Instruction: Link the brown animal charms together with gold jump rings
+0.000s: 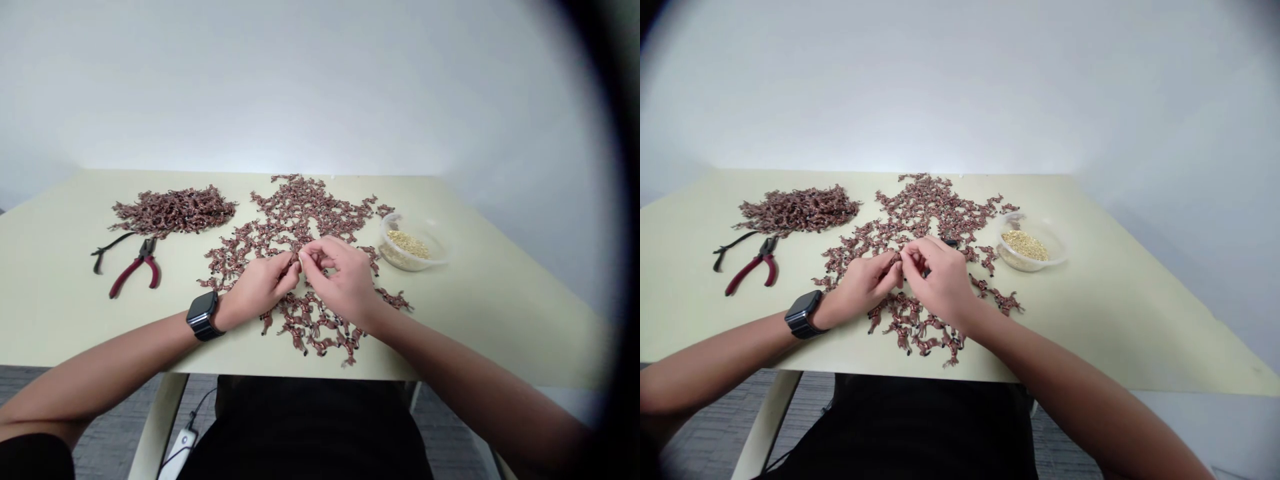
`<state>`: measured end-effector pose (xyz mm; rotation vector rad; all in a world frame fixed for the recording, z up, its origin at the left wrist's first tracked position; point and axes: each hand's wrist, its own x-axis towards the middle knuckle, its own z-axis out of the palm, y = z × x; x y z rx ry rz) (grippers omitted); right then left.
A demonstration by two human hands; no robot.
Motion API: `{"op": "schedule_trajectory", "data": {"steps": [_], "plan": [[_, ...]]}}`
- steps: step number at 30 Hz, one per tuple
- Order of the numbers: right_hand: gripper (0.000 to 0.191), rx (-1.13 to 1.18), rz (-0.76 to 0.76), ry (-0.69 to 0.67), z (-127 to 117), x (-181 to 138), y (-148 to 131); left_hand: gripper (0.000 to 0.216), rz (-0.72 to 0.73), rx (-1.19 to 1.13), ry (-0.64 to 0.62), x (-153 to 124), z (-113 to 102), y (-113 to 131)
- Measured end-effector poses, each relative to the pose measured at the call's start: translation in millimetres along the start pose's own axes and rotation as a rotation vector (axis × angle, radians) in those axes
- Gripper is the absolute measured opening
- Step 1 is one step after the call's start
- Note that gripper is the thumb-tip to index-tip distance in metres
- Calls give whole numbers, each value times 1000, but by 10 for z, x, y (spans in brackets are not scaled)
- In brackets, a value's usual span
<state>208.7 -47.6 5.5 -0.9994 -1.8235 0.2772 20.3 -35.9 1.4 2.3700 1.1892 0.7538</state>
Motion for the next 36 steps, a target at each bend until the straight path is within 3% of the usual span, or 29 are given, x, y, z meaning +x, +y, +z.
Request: {"op": "schedule_trajectory", "data": {"steps": [36], "plan": [[9,119,153,-54,-1,3,-16,29,45,-36,19,-11,8,-12]]}}
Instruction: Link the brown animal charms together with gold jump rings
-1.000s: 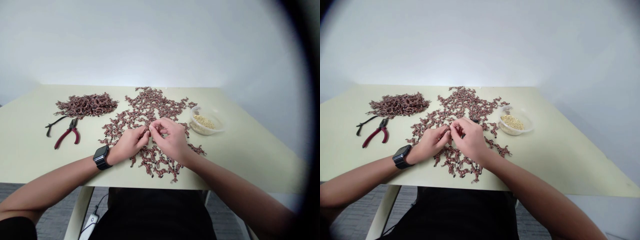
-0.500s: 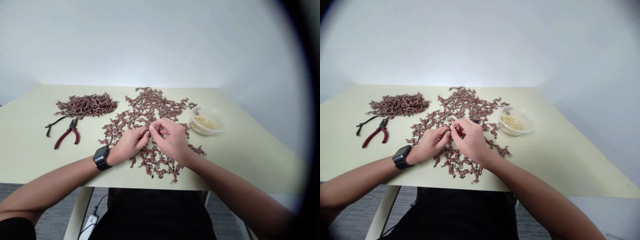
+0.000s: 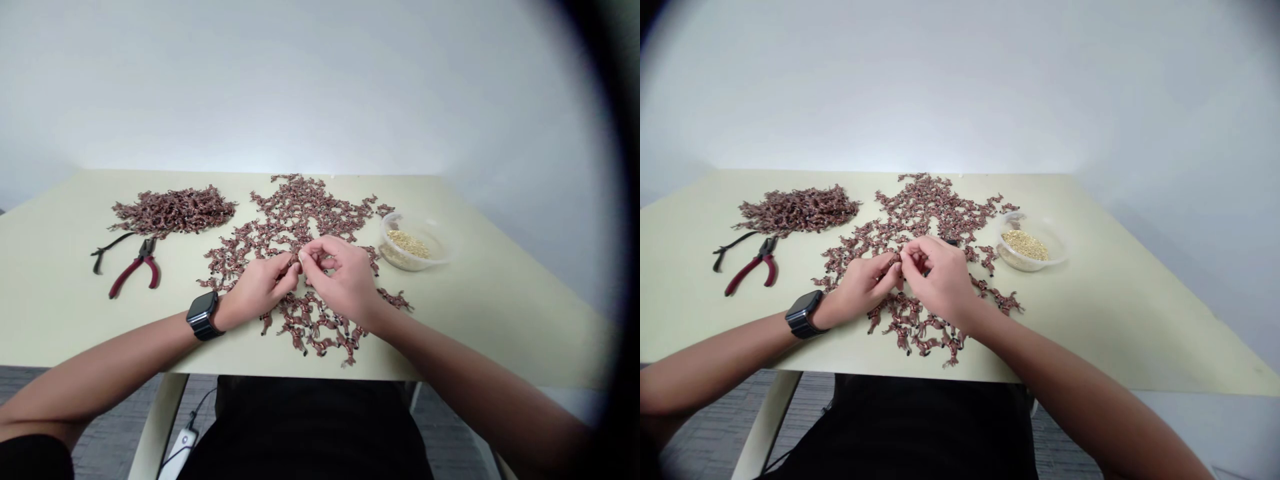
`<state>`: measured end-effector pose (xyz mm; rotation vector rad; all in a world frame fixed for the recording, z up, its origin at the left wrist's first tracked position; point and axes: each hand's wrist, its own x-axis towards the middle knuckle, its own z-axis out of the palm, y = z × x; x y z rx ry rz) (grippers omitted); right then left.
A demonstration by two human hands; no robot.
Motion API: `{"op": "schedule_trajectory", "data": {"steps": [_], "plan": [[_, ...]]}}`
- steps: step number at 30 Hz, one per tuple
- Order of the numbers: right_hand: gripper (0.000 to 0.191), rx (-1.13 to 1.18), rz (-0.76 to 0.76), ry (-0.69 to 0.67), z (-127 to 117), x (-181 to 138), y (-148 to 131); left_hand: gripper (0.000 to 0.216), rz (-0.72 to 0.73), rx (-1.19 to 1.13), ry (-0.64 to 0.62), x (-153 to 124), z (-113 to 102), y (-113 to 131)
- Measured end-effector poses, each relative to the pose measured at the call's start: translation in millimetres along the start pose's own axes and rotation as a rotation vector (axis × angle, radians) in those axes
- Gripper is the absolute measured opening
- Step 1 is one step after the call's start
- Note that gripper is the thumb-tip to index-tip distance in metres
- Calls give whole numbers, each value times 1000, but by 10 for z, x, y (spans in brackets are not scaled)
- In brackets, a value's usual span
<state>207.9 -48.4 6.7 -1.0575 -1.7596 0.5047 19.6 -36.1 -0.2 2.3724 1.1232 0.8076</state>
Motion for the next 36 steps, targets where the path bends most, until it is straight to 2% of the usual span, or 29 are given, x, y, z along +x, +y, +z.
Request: {"op": "schedule_trajectory", "data": {"steps": [7,10,12,15,18,20,24,30,36], "plan": [[11,-175,-232,21,-4,-18,37,27,18,116,12,-10,26,-38],[12,-215,-261,15,18,-32,45,26,45,162,17,-15,44,-60],[11,-174,-181,24,33,-36,34,25,92,226,40,-7,45,-77],[12,-15,67,-5,34,-21,4,26,228,396,84,19,36,-116],[18,203,313,-131,-8,27,-7,27,344,544,99,47,27,-160],[22,328,406,-212,-52,68,8,27,359,564,100,56,25,-174],[29,485,460,-275,-113,119,77,25,309,461,105,59,24,-152],[33,629,504,-277,-103,126,143,23,234,351,76,52,24,-120],[31,604,498,-274,-94,132,144,25,233,335,86,41,23,-125]]}}
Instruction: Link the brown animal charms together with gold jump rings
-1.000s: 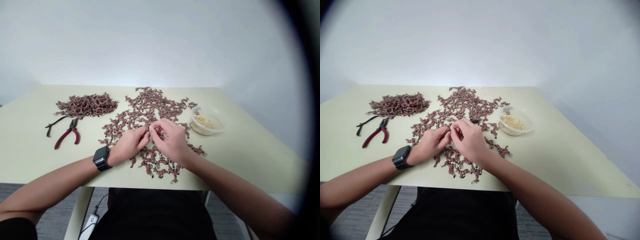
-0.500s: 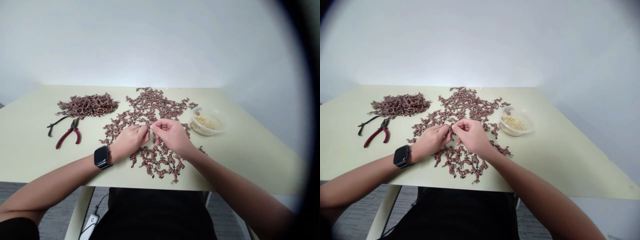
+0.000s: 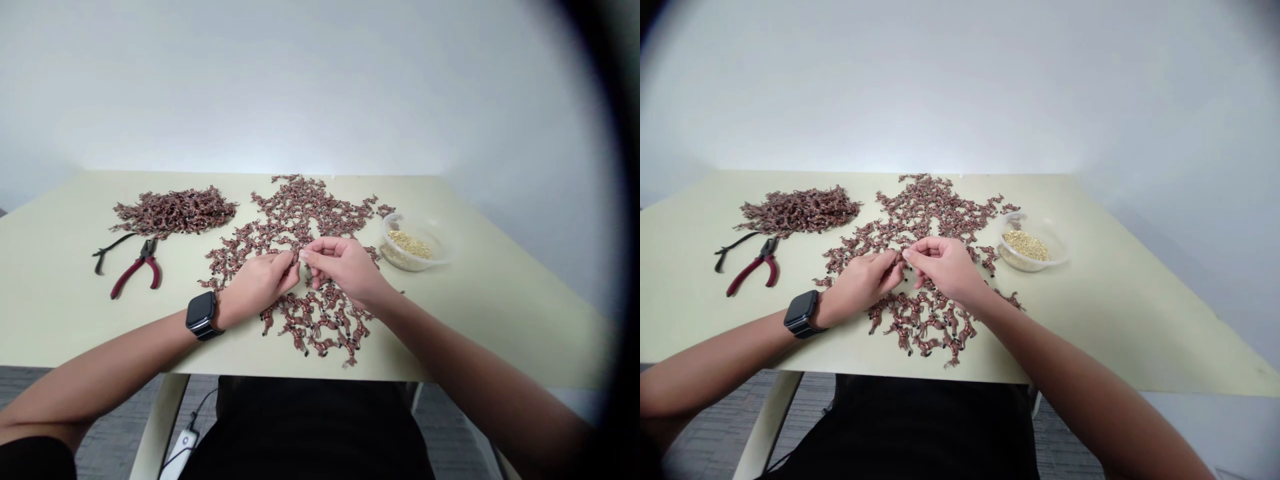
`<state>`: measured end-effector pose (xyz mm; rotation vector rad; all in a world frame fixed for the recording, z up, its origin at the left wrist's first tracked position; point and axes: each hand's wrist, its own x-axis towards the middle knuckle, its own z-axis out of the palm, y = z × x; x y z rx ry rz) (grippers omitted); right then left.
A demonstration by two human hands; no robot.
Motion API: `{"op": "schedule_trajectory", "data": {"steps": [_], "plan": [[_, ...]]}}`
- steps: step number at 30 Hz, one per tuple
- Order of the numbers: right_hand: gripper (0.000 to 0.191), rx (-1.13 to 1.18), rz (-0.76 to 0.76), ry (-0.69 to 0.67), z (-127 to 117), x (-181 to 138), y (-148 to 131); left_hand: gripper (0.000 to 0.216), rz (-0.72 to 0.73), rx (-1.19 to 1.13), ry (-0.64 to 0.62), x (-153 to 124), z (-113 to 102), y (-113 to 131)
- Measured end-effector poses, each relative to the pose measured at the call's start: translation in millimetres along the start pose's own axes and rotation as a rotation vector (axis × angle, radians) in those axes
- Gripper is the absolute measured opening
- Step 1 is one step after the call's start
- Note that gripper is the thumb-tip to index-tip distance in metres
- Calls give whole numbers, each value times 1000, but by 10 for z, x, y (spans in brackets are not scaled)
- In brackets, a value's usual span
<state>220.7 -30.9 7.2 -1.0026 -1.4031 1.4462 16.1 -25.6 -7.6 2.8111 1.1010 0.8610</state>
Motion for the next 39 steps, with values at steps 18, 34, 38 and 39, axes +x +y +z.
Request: {"op": "schedule_trajectory", "data": {"steps": [18,34,38,39], "plan": [[31,-128,-51,12,61,-44,10,25,23,47,16,2,-3,-24],[29,41,45,-31,54,-25,12,24,-93,-80,-58,-6,-17,37],[26,122,94,-70,22,-6,39,24,-85,-36,-54,-23,2,20],[26,142,106,-78,18,-5,40,24,-72,-21,-48,-25,5,15]]}}
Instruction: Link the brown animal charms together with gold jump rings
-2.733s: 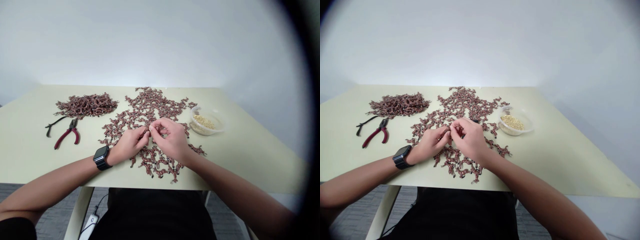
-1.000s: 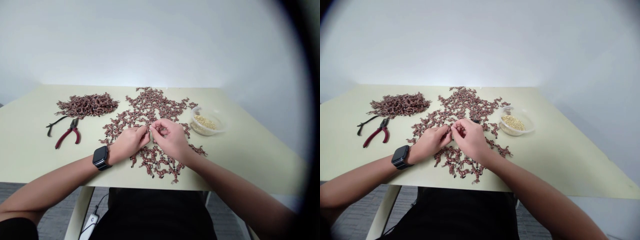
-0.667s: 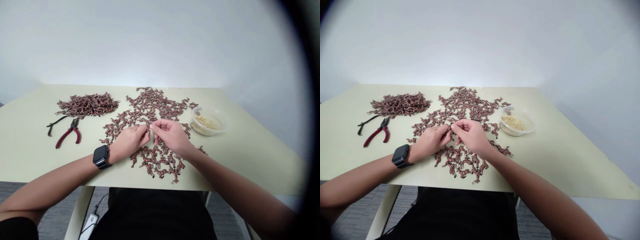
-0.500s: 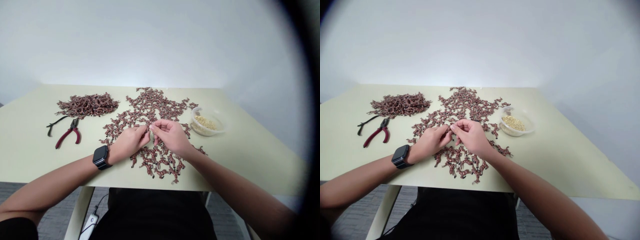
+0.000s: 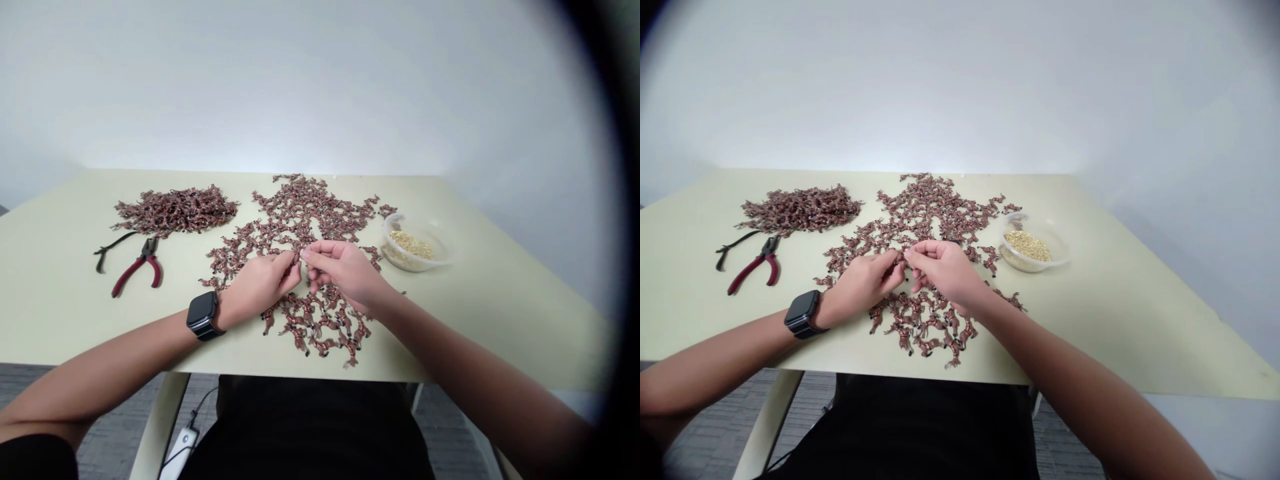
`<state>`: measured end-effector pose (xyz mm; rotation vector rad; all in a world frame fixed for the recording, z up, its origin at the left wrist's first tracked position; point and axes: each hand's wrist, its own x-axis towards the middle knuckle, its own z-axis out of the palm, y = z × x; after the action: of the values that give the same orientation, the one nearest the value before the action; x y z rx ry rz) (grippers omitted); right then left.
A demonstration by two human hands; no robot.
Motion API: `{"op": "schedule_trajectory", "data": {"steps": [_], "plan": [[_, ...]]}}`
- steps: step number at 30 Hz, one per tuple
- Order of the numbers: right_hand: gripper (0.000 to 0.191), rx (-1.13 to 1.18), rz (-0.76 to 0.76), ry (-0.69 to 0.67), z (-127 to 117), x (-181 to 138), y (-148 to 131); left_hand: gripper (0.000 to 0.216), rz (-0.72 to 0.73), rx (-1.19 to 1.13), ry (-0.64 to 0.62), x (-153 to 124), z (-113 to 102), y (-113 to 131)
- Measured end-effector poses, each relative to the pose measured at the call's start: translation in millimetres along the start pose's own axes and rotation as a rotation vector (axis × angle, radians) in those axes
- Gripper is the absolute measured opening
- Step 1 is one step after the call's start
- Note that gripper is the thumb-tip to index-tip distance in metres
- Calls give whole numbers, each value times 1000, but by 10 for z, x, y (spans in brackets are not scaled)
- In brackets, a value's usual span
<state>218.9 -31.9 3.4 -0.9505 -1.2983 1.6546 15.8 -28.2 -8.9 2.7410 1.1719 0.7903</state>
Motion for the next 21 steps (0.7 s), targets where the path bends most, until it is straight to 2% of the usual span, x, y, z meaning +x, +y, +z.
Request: {"op": "schedule_trajectory", "data": {"steps": [5,9,16,21], "plan": [[27,62,61,-32,-12,-3,-10,24,97,89,56,15,1,-18],[27,34,28,-24,-23,4,-13,23,32,8,29,18,-3,-15],[27,-140,-146,56,-22,5,-8,23,-37,-106,-6,5,-15,3],[25,-191,-162,107,-2,-6,-3,24,-51,-101,-17,3,-11,10]]}}
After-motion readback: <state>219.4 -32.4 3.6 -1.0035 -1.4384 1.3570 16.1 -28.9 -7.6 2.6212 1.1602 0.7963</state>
